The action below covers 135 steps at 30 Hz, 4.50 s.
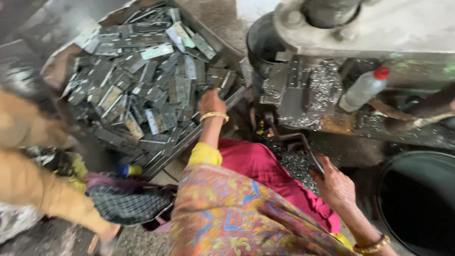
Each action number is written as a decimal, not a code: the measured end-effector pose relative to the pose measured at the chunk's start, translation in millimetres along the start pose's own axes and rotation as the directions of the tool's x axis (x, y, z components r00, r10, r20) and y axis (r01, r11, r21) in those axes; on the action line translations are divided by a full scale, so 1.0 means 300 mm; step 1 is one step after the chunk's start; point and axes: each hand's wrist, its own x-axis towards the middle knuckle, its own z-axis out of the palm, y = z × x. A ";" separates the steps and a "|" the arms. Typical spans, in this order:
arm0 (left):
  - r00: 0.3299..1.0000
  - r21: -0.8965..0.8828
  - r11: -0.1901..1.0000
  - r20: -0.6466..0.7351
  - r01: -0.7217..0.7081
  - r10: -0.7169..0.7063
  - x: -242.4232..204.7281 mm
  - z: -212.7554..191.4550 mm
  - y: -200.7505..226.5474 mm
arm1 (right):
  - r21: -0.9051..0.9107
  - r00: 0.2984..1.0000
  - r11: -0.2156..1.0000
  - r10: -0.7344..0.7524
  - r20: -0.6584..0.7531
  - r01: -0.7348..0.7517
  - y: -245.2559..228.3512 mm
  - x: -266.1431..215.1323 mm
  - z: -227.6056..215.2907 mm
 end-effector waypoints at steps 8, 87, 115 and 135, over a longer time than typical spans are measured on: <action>0.884 -0.118 0.993 0.461 -0.030 0.082 -0.218 -0.221 0.583 | -0.103 0.992 0.992 0.083 0.098 -0.073 0.011 0.043 0.025; 0.869 -0.140 0.889 0.192 -0.435 0.456 -0.426 -0.100 0.644 | 0.001 0.998 1.000 0.026 0.065 -0.026 -0.039 0.151 -0.064; 0.892 0.085 0.929 0.324 -0.361 0.316 -0.273 -0.036 0.771 | 0.138 0.994 0.985 0.108 -0.003 -0.107 0.136 0.111 0.322; 0.797 0.148 0.900 0.539 -0.411 0.275 -0.162 -0.060 0.815 | 0.178 0.986 0.977 0.093 0.141 -0.118 0.199 0.201 0.271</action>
